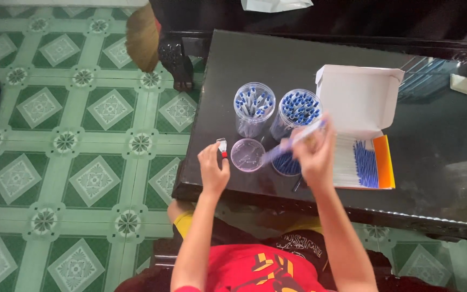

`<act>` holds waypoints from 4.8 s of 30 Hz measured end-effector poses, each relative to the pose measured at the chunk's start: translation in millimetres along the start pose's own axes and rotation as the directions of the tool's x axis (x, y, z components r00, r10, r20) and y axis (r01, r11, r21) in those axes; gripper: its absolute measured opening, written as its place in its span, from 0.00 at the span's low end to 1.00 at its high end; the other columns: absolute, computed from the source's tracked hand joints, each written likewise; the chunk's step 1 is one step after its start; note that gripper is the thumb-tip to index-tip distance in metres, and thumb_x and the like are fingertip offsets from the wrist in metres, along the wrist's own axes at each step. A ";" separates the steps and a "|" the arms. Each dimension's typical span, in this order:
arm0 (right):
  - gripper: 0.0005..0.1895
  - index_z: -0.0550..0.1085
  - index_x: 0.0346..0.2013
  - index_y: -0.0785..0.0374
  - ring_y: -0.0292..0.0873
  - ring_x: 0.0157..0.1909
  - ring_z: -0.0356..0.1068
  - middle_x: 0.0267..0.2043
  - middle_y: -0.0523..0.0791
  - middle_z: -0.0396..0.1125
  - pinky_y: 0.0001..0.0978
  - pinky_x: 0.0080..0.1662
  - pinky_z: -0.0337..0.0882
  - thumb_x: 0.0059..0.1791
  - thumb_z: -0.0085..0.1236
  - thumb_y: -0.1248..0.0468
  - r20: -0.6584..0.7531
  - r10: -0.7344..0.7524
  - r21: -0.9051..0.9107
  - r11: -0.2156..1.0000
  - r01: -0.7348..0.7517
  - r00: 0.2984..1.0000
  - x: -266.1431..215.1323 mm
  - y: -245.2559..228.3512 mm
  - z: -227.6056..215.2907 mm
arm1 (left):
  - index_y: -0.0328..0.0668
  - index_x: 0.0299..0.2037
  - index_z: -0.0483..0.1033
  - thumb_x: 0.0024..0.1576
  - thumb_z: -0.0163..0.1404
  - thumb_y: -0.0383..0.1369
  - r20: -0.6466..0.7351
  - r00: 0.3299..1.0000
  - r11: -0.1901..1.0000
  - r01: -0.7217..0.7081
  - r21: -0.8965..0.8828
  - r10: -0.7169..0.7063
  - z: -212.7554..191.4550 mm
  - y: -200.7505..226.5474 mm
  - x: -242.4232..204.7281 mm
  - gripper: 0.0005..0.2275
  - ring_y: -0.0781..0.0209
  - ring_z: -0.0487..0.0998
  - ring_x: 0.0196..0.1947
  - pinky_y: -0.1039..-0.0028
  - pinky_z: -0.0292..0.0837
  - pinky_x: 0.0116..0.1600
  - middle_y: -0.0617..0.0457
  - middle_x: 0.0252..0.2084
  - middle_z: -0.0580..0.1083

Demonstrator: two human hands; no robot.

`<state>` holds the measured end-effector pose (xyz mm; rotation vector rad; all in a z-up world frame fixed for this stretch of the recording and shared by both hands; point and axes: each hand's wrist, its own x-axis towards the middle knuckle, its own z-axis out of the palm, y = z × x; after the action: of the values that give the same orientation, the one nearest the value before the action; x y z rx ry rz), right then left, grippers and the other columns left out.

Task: The person is manually assembling pens by inserting ink refills into pen barrels and organizing the finished products in a box.

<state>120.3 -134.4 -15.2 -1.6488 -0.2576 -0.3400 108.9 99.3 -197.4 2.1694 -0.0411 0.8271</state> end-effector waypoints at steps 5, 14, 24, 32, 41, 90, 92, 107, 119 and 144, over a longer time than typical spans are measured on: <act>0.44 0.41 0.79 0.56 0.49 0.49 0.78 0.55 0.58 0.69 0.38 0.49 0.81 0.58 0.57 0.76 -0.176 -0.424 -0.172 0.902 0.397 0.888 90.9 52.0 17.6 | 0.42 0.61 0.73 0.43 0.59 0.30 0.133 0.990 0.963 0.008 0.269 -0.045 11.0 -26.5 -15.1 0.30 0.45 0.69 0.56 0.58 0.67 0.56 0.47 0.54 0.70; 0.15 0.81 0.37 0.55 0.59 0.63 0.65 0.58 0.47 0.70 0.48 0.60 0.65 0.51 0.64 0.47 0.352 -0.520 -0.710 0.393 0.584 0.778 113.7 119.2 45.3 | 0.46 0.56 0.73 0.47 0.57 0.34 0.086 0.985 0.957 0.122 0.263 -0.149 13.0 -34.5 -15.7 0.23 0.53 0.72 0.54 0.65 0.68 0.53 0.52 0.52 0.70; 0.07 0.78 0.31 0.59 0.49 0.40 0.71 0.36 0.43 0.74 0.38 0.55 0.65 0.54 0.62 0.67 -0.042 -0.586 -0.743 0.560 0.367 0.810 18.9 109.0 -78.8 | 0.47 0.49 0.76 0.47 0.58 0.35 0.068 0.991 0.946 0.086 0.312 -0.113 19.8 -38.8 -21.8 0.18 0.54 0.73 0.53 0.65 0.69 0.51 0.53 0.50 0.72; 0.17 0.77 0.48 0.55 0.47 0.55 0.70 0.48 0.42 0.72 0.43 0.55 0.70 0.45 0.69 0.63 -0.152 -0.203 -0.951 0.296 -0.088 0.967 -77.6 185.0 -176.7 | 0.48 0.46 0.76 0.48 0.59 0.35 0.047 0.996 0.949 0.062 0.309 -0.081 21.0 -36.5 -22.5 0.15 0.55 0.74 0.53 0.65 0.69 0.51 0.54 0.50 0.73; 0.21 0.76 0.56 0.42 0.54 0.61 0.66 0.59 0.41 0.67 0.59 0.54 0.69 0.49 0.58 0.45 -0.237 0.524 -0.960 0.006 -0.281 0.818 -51.6 221.5 -209.8 | 0.48 0.46 0.77 0.49 0.59 0.36 0.055 0.997 0.953 -0.061 0.297 0.047 20.6 -18.9 -21.4 0.15 0.50 0.73 0.54 0.62 0.67 0.56 0.51 0.51 0.72; 0.22 0.73 0.62 0.49 0.39 0.18 0.72 0.10 0.43 0.69 0.29 0.30 0.71 0.53 0.54 0.56 0.183 0.543 -0.296 0.826 -0.480 0.820 -161.5 104.1 -24.0 | 0.35 0.48 0.82 0.61 0.54 0.25 0.387 0.720 0.382 0.656 -0.652 -0.576 34.4 113.8 -51.4 0.08 0.62 0.81 0.30 0.72 0.81 0.42 0.46 0.30 0.80; 0.22 0.74 0.61 0.48 0.38 0.18 0.72 0.10 0.42 0.70 0.28 0.31 0.71 0.52 0.55 0.55 0.188 0.531 -0.326 0.828 -0.457 0.827 -161.4 107.9 -31.3 | 0.34 0.48 0.82 0.61 0.54 0.24 0.387 0.728 0.384 0.648 -0.658 -0.566 34.6 114.1 -52.1 0.08 0.62 0.81 0.30 0.72 0.82 0.41 0.45 0.30 0.79; 0.22 0.77 0.60 0.44 0.40 0.24 0.74 0.16 0.44 0.73 0.32 0.35 0.74 0.50 0.60 0.57 0.191 0.493 -0.368 0.838 -0.403 0.849 -161.3 105.4 -26.3 | 0.33 0.48 0.83 0.61 0.54 0.25 0.297 0.819 0.533 0.552 -0.641 -0.491 28.8 115.2 -51.4 0.08 0.66 0.79 0.28 0.74 0.80 0.38 0.47 0.30 0.77; 0.24 0.73 0.63 0.44 0.43 0.25 0.76 0.16 0.44 0.74 0.36 0.38 0.75 0.51 0.54 0.52 0.170 0.545 -0.386 0.804 -0.453 0.821 -159.4 85.5 -14.9 | 0.37 0.47 0.79 0.65 0.46 0.25 0.528 0.679 0.199 0.691 -0.695 -0.510 35.7 118.3 -67.5 0.08 0.60 0.82 0.38 0.68 0.78 0.50 0.44 0.35 0.80; 0.14 0.76 0.45 0.65 0.62 0.49 0.77 0.45 0.54 0.72 0.55 0.49 0.76 0.50 0.53 0.59 -0.399 0.355 -0.903 0.010 -0.431 0.845 -21.8 240.3 -264.0 | 0.36 0.44 0.82 0.63 0.45 0.23 0.629 0.569 0.267 0.816 -0.513 -0.530 38.0 140.1 -82.4 0.10 0.69 0.67 0.29 0.83 0.66 0.38 0.46 0.31 0.78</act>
<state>169.2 -421.6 -222.7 -2.9708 0.7258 -0.0584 24.5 -41.8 -168.3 1.1958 0.3254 -0.1492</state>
